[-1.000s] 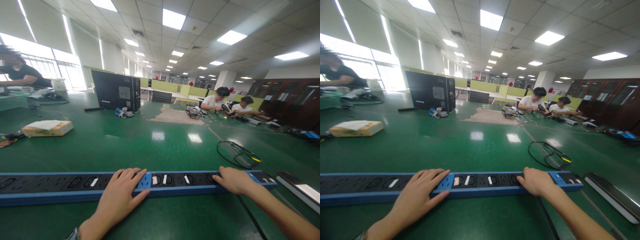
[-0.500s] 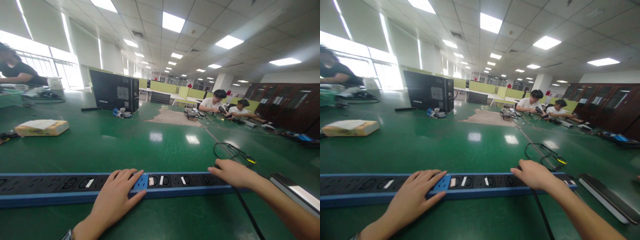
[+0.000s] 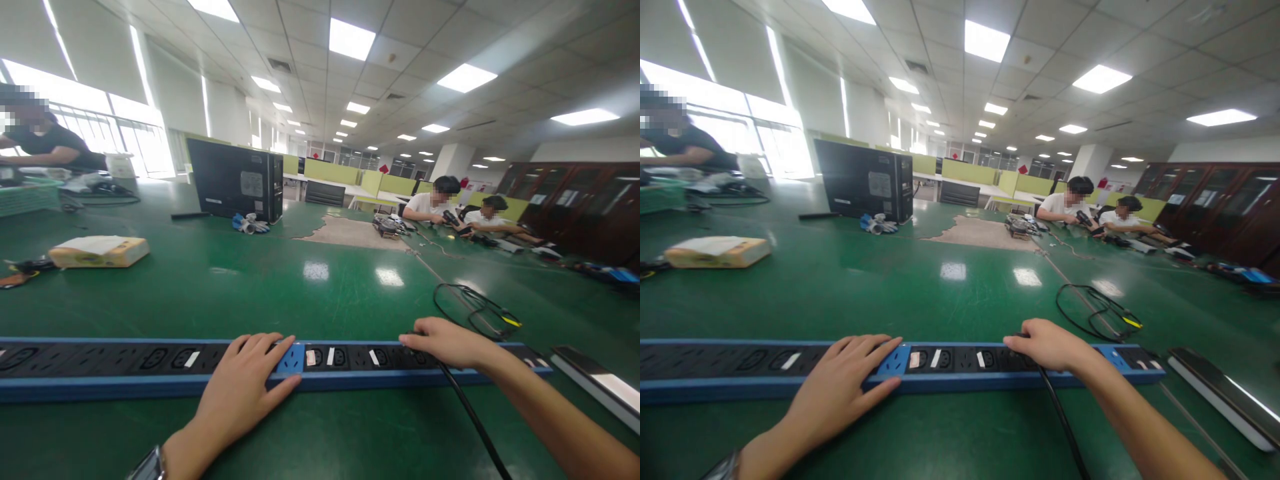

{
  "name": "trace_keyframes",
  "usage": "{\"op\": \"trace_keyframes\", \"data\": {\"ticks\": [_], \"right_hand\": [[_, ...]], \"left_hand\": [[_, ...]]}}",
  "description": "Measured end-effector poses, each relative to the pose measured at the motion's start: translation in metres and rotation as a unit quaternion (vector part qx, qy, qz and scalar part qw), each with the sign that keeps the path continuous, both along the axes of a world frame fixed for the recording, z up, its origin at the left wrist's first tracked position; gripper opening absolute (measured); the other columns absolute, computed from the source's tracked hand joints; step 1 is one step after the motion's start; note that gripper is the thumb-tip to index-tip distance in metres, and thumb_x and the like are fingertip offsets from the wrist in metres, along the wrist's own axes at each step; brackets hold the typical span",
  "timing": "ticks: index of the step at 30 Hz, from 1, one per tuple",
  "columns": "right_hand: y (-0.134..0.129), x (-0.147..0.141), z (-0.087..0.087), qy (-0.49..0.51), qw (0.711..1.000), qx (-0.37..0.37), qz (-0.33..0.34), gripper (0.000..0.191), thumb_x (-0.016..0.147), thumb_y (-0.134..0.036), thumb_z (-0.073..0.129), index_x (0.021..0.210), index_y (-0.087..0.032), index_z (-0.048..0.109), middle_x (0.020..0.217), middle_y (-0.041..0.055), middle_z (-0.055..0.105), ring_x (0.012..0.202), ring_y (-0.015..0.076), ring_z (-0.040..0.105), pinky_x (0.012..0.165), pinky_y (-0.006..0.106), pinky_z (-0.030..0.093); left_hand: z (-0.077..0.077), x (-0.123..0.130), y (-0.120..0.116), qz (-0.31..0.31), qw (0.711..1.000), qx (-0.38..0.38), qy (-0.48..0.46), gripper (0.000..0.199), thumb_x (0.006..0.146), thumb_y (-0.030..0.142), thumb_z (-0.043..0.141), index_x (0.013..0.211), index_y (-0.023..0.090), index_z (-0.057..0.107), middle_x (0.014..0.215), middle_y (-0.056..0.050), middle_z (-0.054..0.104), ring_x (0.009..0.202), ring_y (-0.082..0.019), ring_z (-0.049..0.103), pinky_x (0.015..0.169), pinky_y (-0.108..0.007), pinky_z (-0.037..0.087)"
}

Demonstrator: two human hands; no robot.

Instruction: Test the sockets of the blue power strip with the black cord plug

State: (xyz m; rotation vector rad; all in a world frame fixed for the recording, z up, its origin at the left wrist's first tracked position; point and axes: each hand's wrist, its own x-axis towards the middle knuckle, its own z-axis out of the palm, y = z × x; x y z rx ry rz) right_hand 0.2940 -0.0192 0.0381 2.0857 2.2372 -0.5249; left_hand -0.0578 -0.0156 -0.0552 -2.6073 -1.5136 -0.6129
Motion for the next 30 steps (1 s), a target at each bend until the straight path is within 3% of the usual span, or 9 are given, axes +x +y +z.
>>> {"op": "trace_keyframes", "data": {"ticks": [8, 12, 16, 21, 24, 30], "right_hand": [[0.009, -0.007, -0.015, -0.053, 0.998, -0.006, -0.02, 0.052, 0.083, -0.06, 0.044, 0.078, -0.013, 0.065, 0.086, 0.0129, 0.07, 0.077, 0.0227, 0.062, 0.059, 0.027, 0.034], [0.013, -0.007, -0.022, 0.005, 1.0, -0.014, -0.005, 0.053, 0.083, -0.061, 0.042, 0.075, -0.014, 0.064, 0.077, 0.0086, 0.067, 0.07, 0.0189, 0.059, 0.056, 0.026, 0.033], [0.011, -0.034, -0.023, 0.035, 0.999, -0.006, 0.024, 0.055, 0.083, -0.064, 0.04, 0.067, -0.015, 0.062, 0.066, 0.0045, 0.062, 0.059, 0.0146, 0.053, 0.051, 0.025, 0.028], [0.015, -0.072, -0.025, -0.021, 0.999, 0.01, 0.023, 0.054, 0.079, -0.063, 0.044, 0.06, -0.016, 0.063, 0.06, 0.0054, 0.06, 0.053, 0.0136, 0.049, 0.048, 0.026, 0.025], [0.017, -0.077, -0.026, -0.05, 0.998, 0.023, 0.011, 0.053, 0.078, -0.062, 0.044, 0.065, -0.016, 0.067, 0.063, 0.0073, 0.063, 0.054, 0.0145, 0.051, 0.047, 0.026, 0.025], [0.02, -0.075, -0.019, -0.045, 0.998, -0.025, 0.047, 0.055, 0.078, -0.062, 0.044, 0.067, -0.016, 0.071, 0.062, 0.0067, 0.064, 0.052, 0.0151, 0.052, 0.046, 0.026, 0.028]], "left_hand": [[0.002, 0.0, -0.001, -0.003, 1.0, 0.003, -0.007, 0.054, 0.083, 0.059, 0.048, 0.128, 0.03, 0.056, 0.122, -0.006, 0.063, 0.111, -0.026, 0.055, 0.099, -0.045, 0.035], [0.002, 0.0, -0.001, -0.002, 1.0, -0.004, -0.006, 0.055, 0.084, 0.059, 0.047, 0.129, 0.029, 0.055, 0.123, -0.006, 0.063, 0.112, -0.026, 0.055, 0.099, -0.046, 0.034], [0.001, 0.0, -0.001, -0.003, 1.0, 0.0, -0.002, 0.055, 0.084, 0.059, 0.047, 0.129, 0.029, 0.055, 0.123, -0.007, 0.063, 0.112, -0.027, 0.055, 0.1, -0.046, 0.034], [0.0, -0.001, 0.0, -0.006, 1.0, 0.011, -0.005, 0.054, 0.084, 0.058, 0.048, 0.129, 0.03, 0.055, 0.122, -0.006, 0.063, 0.111, -0.026, 0.055, 0.099, -0.045, 0.034], [-0.001, -0.001, 0.0, -0.009, 1.0, 0.014, -0.009, 0.054, 0.084, 0.058, 0.048, 0.129, 0.03, 0.055, 0.122, -0.006, 0.063, 0.11, -0.026, 0.055, 0.099, -0.045, 0.035], [0.0, -0.001, 0.0, -0.001, 1.0, -0.006, -0.008, 0.055, 0.084, 0.059, 0.048, 0.13, 0.031, 0.054, 0.124, -0.005, 0.063, 0.113, -0.027, 0.055, 0.1, -0.047, 0.033]]}}
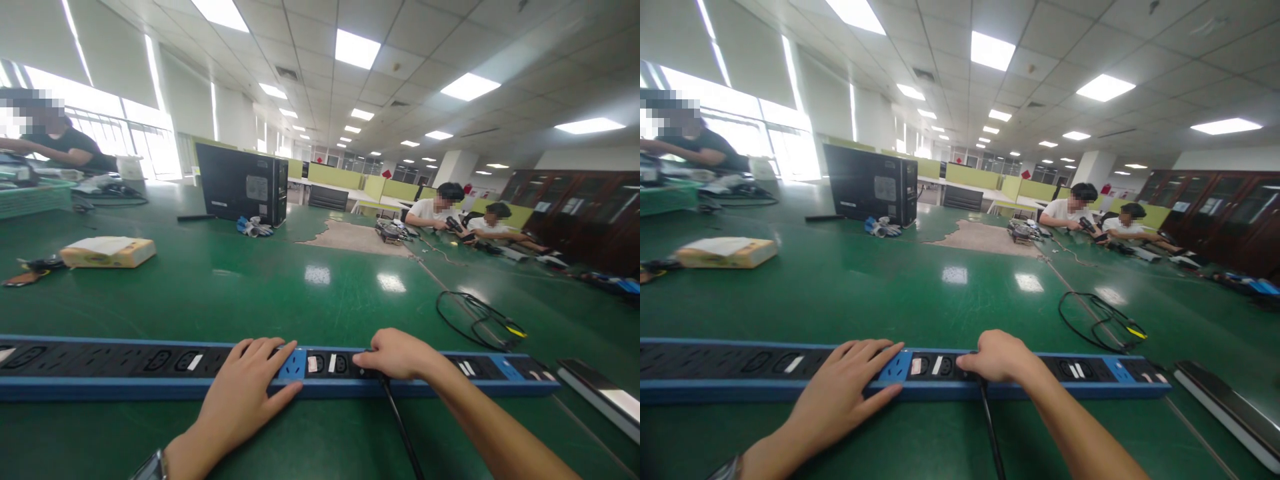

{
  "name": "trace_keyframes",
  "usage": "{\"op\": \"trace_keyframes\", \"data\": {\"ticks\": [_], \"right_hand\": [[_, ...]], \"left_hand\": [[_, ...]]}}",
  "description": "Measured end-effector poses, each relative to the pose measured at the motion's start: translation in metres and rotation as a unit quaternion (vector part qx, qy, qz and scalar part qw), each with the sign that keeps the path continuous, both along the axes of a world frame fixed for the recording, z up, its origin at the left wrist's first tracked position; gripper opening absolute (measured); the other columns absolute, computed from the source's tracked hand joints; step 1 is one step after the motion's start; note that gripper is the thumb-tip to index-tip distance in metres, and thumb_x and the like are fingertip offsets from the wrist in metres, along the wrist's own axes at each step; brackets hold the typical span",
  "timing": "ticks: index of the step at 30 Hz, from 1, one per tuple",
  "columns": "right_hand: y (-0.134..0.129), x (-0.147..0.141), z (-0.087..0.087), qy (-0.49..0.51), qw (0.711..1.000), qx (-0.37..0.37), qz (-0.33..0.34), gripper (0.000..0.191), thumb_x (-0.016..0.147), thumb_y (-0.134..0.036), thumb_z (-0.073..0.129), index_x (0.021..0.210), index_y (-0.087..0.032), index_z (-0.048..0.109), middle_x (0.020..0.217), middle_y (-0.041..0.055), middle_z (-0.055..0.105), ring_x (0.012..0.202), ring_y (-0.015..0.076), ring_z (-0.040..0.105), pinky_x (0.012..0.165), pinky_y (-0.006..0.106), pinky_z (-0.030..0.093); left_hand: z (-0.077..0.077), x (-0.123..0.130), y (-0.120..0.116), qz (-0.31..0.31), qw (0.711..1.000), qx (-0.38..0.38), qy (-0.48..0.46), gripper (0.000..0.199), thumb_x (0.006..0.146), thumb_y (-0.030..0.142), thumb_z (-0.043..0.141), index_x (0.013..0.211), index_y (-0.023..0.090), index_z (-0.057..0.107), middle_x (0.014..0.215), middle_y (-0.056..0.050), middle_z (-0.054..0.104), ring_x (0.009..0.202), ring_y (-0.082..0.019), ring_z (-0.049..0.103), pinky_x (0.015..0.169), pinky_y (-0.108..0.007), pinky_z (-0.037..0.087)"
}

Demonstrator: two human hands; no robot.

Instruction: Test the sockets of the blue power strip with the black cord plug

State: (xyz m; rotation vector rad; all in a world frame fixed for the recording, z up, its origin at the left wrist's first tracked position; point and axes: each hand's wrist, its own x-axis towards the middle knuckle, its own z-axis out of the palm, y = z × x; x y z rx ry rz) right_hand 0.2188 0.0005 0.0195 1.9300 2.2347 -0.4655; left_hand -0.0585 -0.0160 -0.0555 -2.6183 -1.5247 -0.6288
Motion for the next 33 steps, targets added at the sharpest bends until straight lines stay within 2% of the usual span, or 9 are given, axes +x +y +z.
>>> {"op": "trace_keyframes", "data": {"ticks": [7, 11, 17, 22, 25, 28, 29, 31, 33], "right_hand": [[0.011, -0.006, 0.007, -0.032, 0.997, -0.06, 0.035, 0.059, 0.078, -0.063, 0.042, 0.071, -0.014, 0.074, 0.066, 0.0079, 0.067, 0.055, 0.0175, 0.059, 0.047, 0.026, 0.033], [0.013, -0.012, 0.008, -0.058, 0.997, -0.035, 0.025, 0.06, 0.077, -0.062, 0.043, 0.083, -0.011, 0.075, 0.08, 0.0138, 0.071, 0.068, 0.0242, 0.064, 0.05, 0.029, 0.037], [0.016, -0.016, 0.009, -0.071, 0.994, -0.08, 0.027, 0.062, 0.075, -0.063, 0.045, 0.082, -0.01, 0.076, 0.074, 0.0141, 0.071, 0.06, 0.0235, 0.066, 0.051, 0.029, 0.043], [0.009, -0.026, 0.001, -0.102, 0.994, -0.021, 0.021, 0.06, 0.075, -0.06, 0.045, 0.096, -0.012, 0.075, 0.1, 0.0205, 0.071, 0.09, 0.0329, 0.067, 0.067, 0.037, 0.048], [0.003, -0.028, -0.007, -0.109, 0.994, 0.009, 0.006, 0.057, 0.078, -0.057, 0.042, 0.096, -0.014, 0.075, 0.1, 0.0204, 0.071, 0.09, 0.0335, 0.067, 0.069, 0.04, 0.048], [-0.003, -0.025, -0.014, -0.095, 0.994, 0.044, -0.011, 0.059, 0.081, -0.061, 0.037, 0.093, -0.017, 0.075, 0.097, 0.0181, 0.072, 0.089, 0.0326, 0.067, 0.069, 0.039, 0.047], [-0.005, -0.023, -0.015, -0.084, 0.995, 0.056, -0.016, 0.061, 0.081, -0.063, 0.036, 0.091, -0.018, 0.075, 0.095, 0.0175, 0.072, 0.088, 0.0324, 0.067, 0.068, 0.038, 0.046], [-0.007, -0.021, -0.017, -0.058, 0.995, 0.076, -0.024, 0.065, 0.081, -0.069, 0.035, 0.086, -0.018, 0.075, 0.091, 0.0165, 0.073, 0.085, 0.0315, 0.067, 0.066, 0.036, 0.045], [-0.01, -0.018, -0.019, -0.033, 0.995, 0.091, -0.031, 0.068, 0.082, -0.072, 0.031, 0.082, -0.02, 0.075, 0.089, 0.0153, 0.073, 0.083, 0.0296, 0.067, 0.064, 0.033, 0.043]], "left_hand": [[0.0, 0.001, 0.0, 0.003, 1.0, 0.0, -0.001, 0.054, 0.083, 0.058, 0.049, 0.13, 0.031, 0.055, 0.124, -0.005, 0.063, 0.112, -0.027, 0.055, 0.1, -0.046, 0.034], [0.001, 0.001, 0.0, 0.007, 1.0, -0.008, 0.002, 0.055, 0.083, 0.059, 0.049, 0.13, 0.031, 0.055, 0.124, -0.005, 0.063, 0.113, -0.027, 0.054, 0.1, -0.047, 0.034], [0.002, 0.002, -0.002, 0.0, 1.0, 0.005, 0.004, 0.054, 0.084, 0.058, 0.049, 0.13, 0.03, 0.055, 0.124, -0.006, 0.063, 0.112, -0.026, 0.055, 0.1, -0.046, 0.034], [0.0, 0.001, 0.0, -0.001, 1.0, 0.01, -0.002, 0.053, 0.083, 0.056, 0.05, 0.129, 0.031, 0.055, 0.122, -0.006, 0.063, 0.111, -0.026, 0.055, 0.1, -0.046, 0.035], [0.002, 0.001, -0.002, 0.001, 1.0, 0.016, -0.017, 0.053, 0.082, 0.056, 0.052, 0.128, 0.028, 0.056, 0.124, -0.008, 0.061, 0.112, -0.027, 0.054, 0.101, -0.047, 0.036], [0.006, 0.009, -0.016, 0.026, 0.996, 0.018, -0.087, 0.046, 0.081, 0.05, 0.056, 0.118, 0.023, 0.062, 0.121, -0.011, 0.06, 0.112, -0.029, 0.052, 0.1, -0.049, 0.038], [0.006, 0.015, -0.022, 0.024, 0.992, 0.006, -0.124, 0.041, 0.081, 0.046, 0.057, 0.113, 0.022, 0.064, 0.117, -0.012, 0.061, 0.111, -0.029, 0.052, 0.099, -0.048, 0.039], [0.004, 0.033, -0.037, -0.035, 0.978, -0.059, -0.196, 0.032, 0.081, 0.042, 0.057, 0.104, 0.023, 0.066, 0.108, -0.01, 0.064, 0.103, -0.027, 0.056, 0.092, -0.043, 0.044], [-0.002, 0.058, -0.048, -0.119, 0.938, -0.202, -0.256, 0.032, 0.079, 0.046, 0.059, 0.101, 0.023, 0.067, 0.091, -0.008, 0.067, 0.083, -0.022, 0.06, 0.076, -0.034, 0.049]]}}
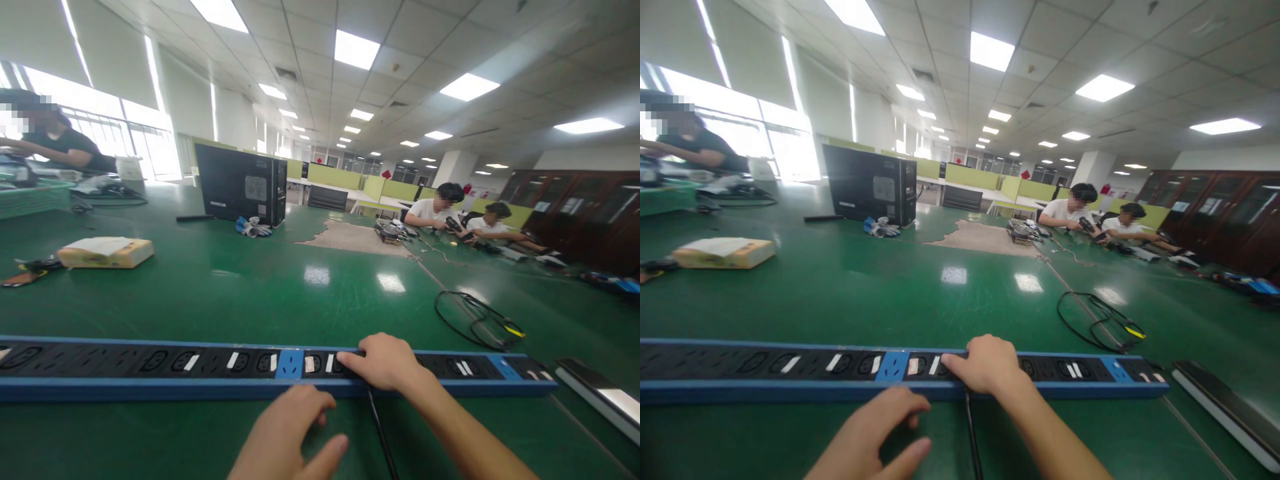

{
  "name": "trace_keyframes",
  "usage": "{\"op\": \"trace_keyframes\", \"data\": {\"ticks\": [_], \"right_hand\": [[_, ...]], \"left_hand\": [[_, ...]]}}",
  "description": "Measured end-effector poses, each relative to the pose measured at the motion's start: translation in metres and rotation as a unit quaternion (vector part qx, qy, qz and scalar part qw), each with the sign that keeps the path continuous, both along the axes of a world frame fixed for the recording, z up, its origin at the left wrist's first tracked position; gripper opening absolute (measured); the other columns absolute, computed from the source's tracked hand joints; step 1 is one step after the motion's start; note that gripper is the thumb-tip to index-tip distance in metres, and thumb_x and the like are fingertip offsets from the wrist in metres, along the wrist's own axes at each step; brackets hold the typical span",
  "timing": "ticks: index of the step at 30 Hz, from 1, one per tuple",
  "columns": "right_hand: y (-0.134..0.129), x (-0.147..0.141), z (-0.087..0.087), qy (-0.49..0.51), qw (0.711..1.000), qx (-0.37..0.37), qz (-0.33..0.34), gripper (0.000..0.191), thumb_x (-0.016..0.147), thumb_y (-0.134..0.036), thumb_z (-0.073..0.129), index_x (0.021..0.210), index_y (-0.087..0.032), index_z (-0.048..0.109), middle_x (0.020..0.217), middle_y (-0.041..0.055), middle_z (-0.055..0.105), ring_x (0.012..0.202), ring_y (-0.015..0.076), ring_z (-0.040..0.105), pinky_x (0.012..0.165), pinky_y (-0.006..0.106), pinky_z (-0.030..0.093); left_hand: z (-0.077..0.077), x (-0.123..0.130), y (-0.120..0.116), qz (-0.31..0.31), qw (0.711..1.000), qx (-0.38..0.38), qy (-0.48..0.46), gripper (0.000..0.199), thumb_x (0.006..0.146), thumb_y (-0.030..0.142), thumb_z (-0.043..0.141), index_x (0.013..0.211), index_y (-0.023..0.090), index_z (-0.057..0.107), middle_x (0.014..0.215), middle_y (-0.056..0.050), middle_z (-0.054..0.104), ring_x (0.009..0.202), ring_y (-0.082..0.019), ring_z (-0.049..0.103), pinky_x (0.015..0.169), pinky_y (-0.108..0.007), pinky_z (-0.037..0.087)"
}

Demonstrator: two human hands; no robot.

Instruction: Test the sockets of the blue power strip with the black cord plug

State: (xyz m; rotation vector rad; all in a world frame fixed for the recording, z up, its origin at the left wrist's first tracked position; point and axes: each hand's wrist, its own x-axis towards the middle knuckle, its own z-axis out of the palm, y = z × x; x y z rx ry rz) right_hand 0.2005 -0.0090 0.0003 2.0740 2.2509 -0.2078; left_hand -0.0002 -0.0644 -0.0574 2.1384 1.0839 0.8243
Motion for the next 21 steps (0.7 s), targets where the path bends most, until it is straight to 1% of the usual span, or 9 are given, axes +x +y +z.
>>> {"op": "trace_keyframes", "data": {"ticks": [1, 2, 4, 6, 8, 10, 13, 16, 21], "right_hand": [[-0.001, 0.001, -0.001, 0.015, 1.0, 0.007, -0.004, 0.071, 0.083, -0.073, 0.027, 0.08, -0.02, 0.074, 0.087, 0.0143, 0.073, 0.082, 0.0282, 0.067, 0.062, 0.032, 0.041], [-0.001, 0.003, -0.003, 0.032, 0.999, 0.015, -0.01, 0.073, 0.085, -0.072, 0.022, 0.077, -0.021, 0.074, 0.085, 0.0132, 0.073, 0.08, 0.0266, 0.067, 0.061, 0.03, 0.039], [-0.002, 0.006, -0.009, 0.066, 0.997, 0.032, -0.029, 0.077, 0.09, -0.067, 0.012, 0.071, -0.022, 0.071, 0.077, 0.011, 0.072, 0.074, 0.0234, 0.066, 0.057, 0.028, 0.034], [-0.002, 0.009, -0.019, 0.088, 0.992, 0.072, -0.06, 0.077, 0.093, -0.062, 0.008, 0.067, -0.022, 0.068, 0.072, 0.0091, 0.071, 0.07, 0.0208, 0.065, 0.055, 0.028, 0.029], [-0.002, 0.012, -0.031, 0.092, 0.981, 0.14, -0.098, 0.071, 0.095, -0.057, 0.011, 0.066, -0.022, 0.065, 0.071, 0.0069, 0.07, 0.067, 0.0185, 0.063, 0.054, 0.028, 0.026], [-0.003, 0.015, -0.045, 0.091, 0.966, 0.214, -0.117, 0.061, 0.097, -0.052, 0.016, 0.068, -0.022, 0.062, 0.072, 0.0044, 0.069, 0.067, 0.0165, 0.061, 0.055, 0.028, 0.024], [-0.004, 0.019, -0.061, 0.101, 0.953, 0.27, -0.088, 0.049, 0.097, -0.047, 0.026, 0.068, -0.022, 0.056, 0.071, 0.0014, 0.065, 0.069, 0.0143, 0.058, 0.058, 0.027, 0.025], [-0.004, 0.021, -0.067, 0.118, 0.952, 0.275, -0.065, 0.045, 0.097, -0.044, 0.029, 0.067, -0.022, 0.053, 0.069, 0.0002, 0.062, 0.067, 0.0133, 0.056, 0.059, 0.026, 0.026], [-0.005, 0.021, -0.064, 0.139, 0.951, 0.264, -0.078, 0.046, 0.097, -0.046, 0.027, 0.065, -0.021, 0.051, 0.068, 0.0004, 0.061, 0.066, 0.0138, 0.054, 0.058, 0.026, 0.024]], "left_hand": [[-0.003, 0.015, -0.004, -0.048, 0.994, -0.091, -0.029, 0.036, 0.08, 0.048, 0.057, 0.102, 0.022, 0.066, 0.086, -0.007, 0.068, 0.075, -0.019, 0.061, 0.068, -0.029, 0.049], [-0.006, 0.03, -0.006, -0.075, 0.978, -0.18, -0.068, 0.04, 0.083, 0.051, 0.052, 0.105, 0.02, 0.065, 0.082, -0.006, 0.068, 0.068, -0.016, 0.06, 0.06, -0.026, 0.046], [-0.011, 0.058, -0.005, -0.092, 0.927, -0.328, -0.154, 0.049, 0.082, 0.06, 0.048, 0.1, 0.016, 0.062, 0.078, -0.006, 0.067, 0.059, -0.012, 0.058, 0.049, -0.021, 0.041], [-0.013, 0.079, 0.0, -0.064, 0.869, -0.426, -0.244, 0.059, 0.075, 0.07, 0.049, 0.092, 0.015, 0.059, 0.075, -0.006, 0.065, 0.053, -0.011, 0.055, 0.044, -0.02, 0.038], [-0.014, 0.09, 0.006, -0.034, 0.818, -0.49, -0.3, 0.063, 0.071, 0.074, 0.05, 0.09, 0.015, 0.058, 0.073, -0.006, 0.065, 0.053, -0.011, 0.057, 0.043, -0.02, 0.039], [-0.015, 0.092, 0.011, -0.019, 0.789, -0.523, -0.322, 0.064, 0.069, 0.074, 0.053, 0.091, 0.015, 0.057, 0.071, -0.005, 0.064, 0.052, -0.011, 0.058, 0.042, -0.019, 0.039], [-0.016, 0.088, 0.013, -0.03, 0.77, -0.533, -0.351, 0.06, 0.069, 0.069, 0.059, 0.093, 0.014, 0.059, 0.074, -0.004, 0.064, 0.053, -0.012, 0.06, 0.041, -0.019, 0.038], [-0.014, 0.085, 0.011, -0.044, 0.76, -0.53, -0.374, 0.051, 0.073, 0.061, 0.061, 0.094, 0.014, 0.059, 0.08, -0.006, 0.066, 0.058, -0.013, 0.063, 0.043, -0.019, 0.041], [-0.012, 0.087, 0.007, -0.054, 0.755, -0.535, -0.376, 0.045, 0.078, 0.058, 0.057, 0.092, 0.015, 0.055, 0.073, -0.006, 0.068, 0.056, -0.014, 0.065, 0.043, -0.019, 0.042]]}}
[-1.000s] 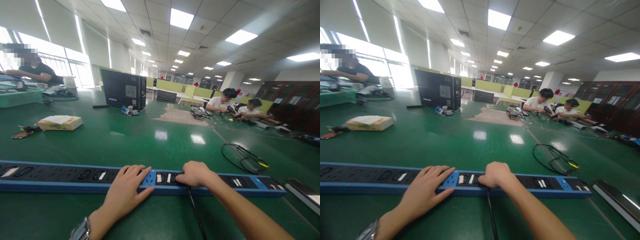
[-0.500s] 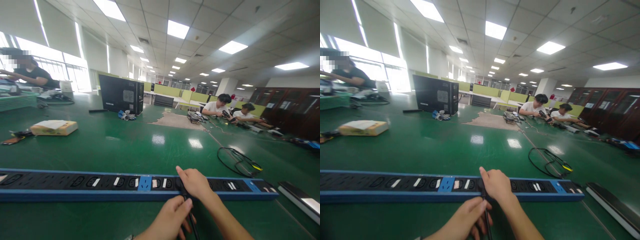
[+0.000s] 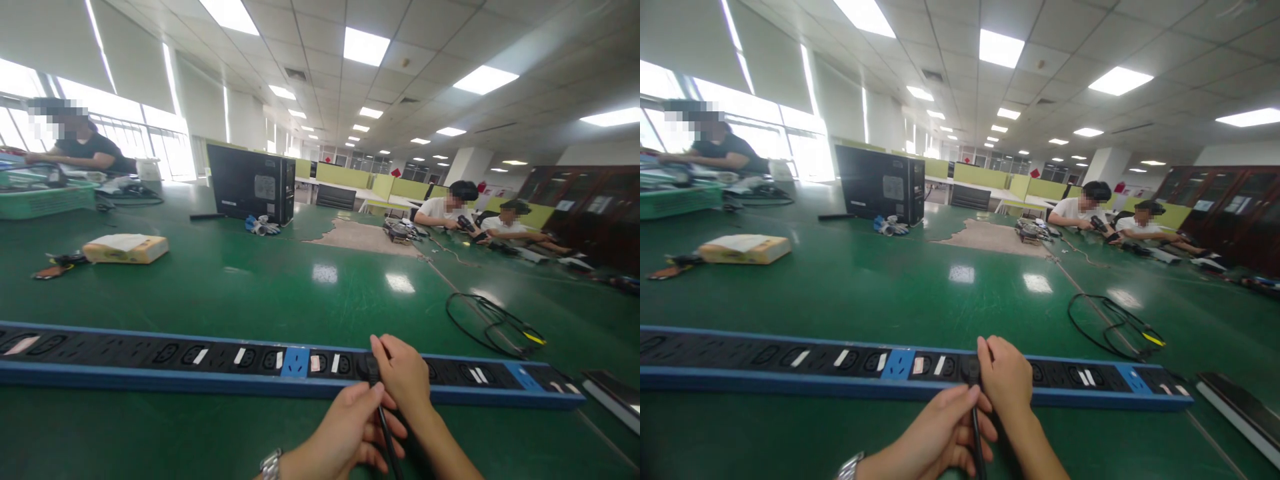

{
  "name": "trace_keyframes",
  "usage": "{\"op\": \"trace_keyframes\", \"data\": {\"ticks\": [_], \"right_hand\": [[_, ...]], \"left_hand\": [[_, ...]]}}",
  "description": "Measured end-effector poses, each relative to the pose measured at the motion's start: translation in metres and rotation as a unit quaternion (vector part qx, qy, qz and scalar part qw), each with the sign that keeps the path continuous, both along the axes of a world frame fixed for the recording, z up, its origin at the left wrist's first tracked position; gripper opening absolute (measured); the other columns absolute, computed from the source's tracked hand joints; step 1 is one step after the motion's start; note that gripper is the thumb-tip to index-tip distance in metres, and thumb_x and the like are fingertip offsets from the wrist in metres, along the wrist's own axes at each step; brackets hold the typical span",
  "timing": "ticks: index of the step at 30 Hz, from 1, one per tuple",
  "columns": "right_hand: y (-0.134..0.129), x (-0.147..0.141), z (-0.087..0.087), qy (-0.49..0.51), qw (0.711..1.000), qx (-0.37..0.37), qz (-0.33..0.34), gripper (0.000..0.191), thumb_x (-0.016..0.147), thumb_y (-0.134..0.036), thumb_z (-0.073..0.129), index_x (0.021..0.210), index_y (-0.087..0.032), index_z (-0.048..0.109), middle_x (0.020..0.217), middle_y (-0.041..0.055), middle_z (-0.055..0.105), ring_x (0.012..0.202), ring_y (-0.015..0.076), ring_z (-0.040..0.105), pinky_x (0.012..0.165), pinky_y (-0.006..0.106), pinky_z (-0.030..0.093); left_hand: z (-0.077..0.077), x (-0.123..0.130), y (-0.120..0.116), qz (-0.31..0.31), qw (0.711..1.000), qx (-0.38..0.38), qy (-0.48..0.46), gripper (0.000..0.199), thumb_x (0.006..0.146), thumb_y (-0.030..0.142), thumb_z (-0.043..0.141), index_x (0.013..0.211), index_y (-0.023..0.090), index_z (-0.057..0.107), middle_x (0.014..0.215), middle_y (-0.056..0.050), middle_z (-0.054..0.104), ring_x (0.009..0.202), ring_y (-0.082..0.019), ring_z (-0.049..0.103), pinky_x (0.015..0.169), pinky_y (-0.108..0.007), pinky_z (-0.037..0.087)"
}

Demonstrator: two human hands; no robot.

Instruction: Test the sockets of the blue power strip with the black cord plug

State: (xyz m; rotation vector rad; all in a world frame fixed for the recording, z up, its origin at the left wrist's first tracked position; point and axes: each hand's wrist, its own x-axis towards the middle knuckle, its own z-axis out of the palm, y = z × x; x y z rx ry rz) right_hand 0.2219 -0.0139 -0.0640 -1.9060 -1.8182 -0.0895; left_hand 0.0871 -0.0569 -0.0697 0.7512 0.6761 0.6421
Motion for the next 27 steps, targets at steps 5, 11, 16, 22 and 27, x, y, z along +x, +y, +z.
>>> {"op": "trace_keyframes", "data": {"ticks": [5, 11, 16, 22, 27], "right_hand": [[-0.002, 0.0, 0.003, 0.024, 1.0, 0.007, -0.005, 0.05, 0.096, -0.048, 0.024, 0.061, -0.021, 0.048, 0.066, 0.0011, 0.061, 0.062, 0.0136, 0.051, 0.057, 0.026, 0.024], [-0.004, 0.002, 0.006, 0.042, 0.999, -0.03, -0.002, 0.049, 0.096, -0.047, 0.023, 0.066, -0.022, 0.053, 0.072, 0.0033, 0.065, 0.066, 0.0154, 0.055, 0.058, 0.026, 0.028], [-0.005, 0.002, 0.004, 0.017, 1.0, -0.003, 0.016, 0.045, 0.095, -0.044, 0.028, 0.066, -0.022, 0.054, 0.071, 0.0033, 0.064, 0.068, 0.0155, 0.056, 0.059, 0.026, 0.028], [-0.005, 0.0, 0.003, 0.016, 0.999, 0.022, 0.038, 0.046, 0.096, -0.047, 0.03, 0.063, -0.021, 0.049, 0.066, 0.0008, 0.059, 0.065, 0.0139, 0.053, 0.06, 0.025, 0.026], [-0.007, -0.001, 0.004, 0.021, 0.999, 0.018, 0.038, 0.046, 0.097, -0.047, 0.03, 0.064, -0.021, 0.05, 0.068, 0.0007, 0.06, 0.067, 0.0144, 0.053, 0.061, 0.025, 0.026]], "left_hand": [[-0.001, 0.0, 0.001, 0.01, 1.0, -0.001, -0.004, 0.043, 0.077, 0.058, 0.058, 0.084, 0.016, 0.053, 0.064, -0.003, 0.066, 0.053, -0.014, 0.065, 0.04, -0.017, 0.04], [0.026, 0.002, -0.007, -0.04, 0.993, 0.079, -0.081, 0.045, 0.073, 0.059, 0.062, 0.083, 0.016, 0.053, 0.062, -0.004, 0.066, 0.053, -0.014, 0.064, 0.04, -0.017, 0.043], [0.047, -0.018, -0.01, 0.045, 0.991, 0.117, -0.053, 0.039, 0.08, 0.055, 0.056, 0.079, 0.017, 0.052, 0.051, 0.001, 0.057, 0.044, -0.01, 0.056, 0.034, -0.014, 0.034], [0.041, -0.082, 0.001, 0.24, 0.968, 0.056, 0.041, 0.04, 0.075, 0.057, 0.061, 0.074, 0.019, 0.05, 0.043, 0.009, 0.038, 0.033, -0.005, 0.035, 0.031, -0.014, 0.016], [0.036, -0.102, -0.003, 0.242, 0.966, -0.017, 0.092, 0.045, 0.068, 0.06, 0.066, 0.07, 0.019, 0.049, 0.044, 0.008, 0.045, 0.034, -0.006, 0.04, 0.032, -0.015, 0.017]]}}
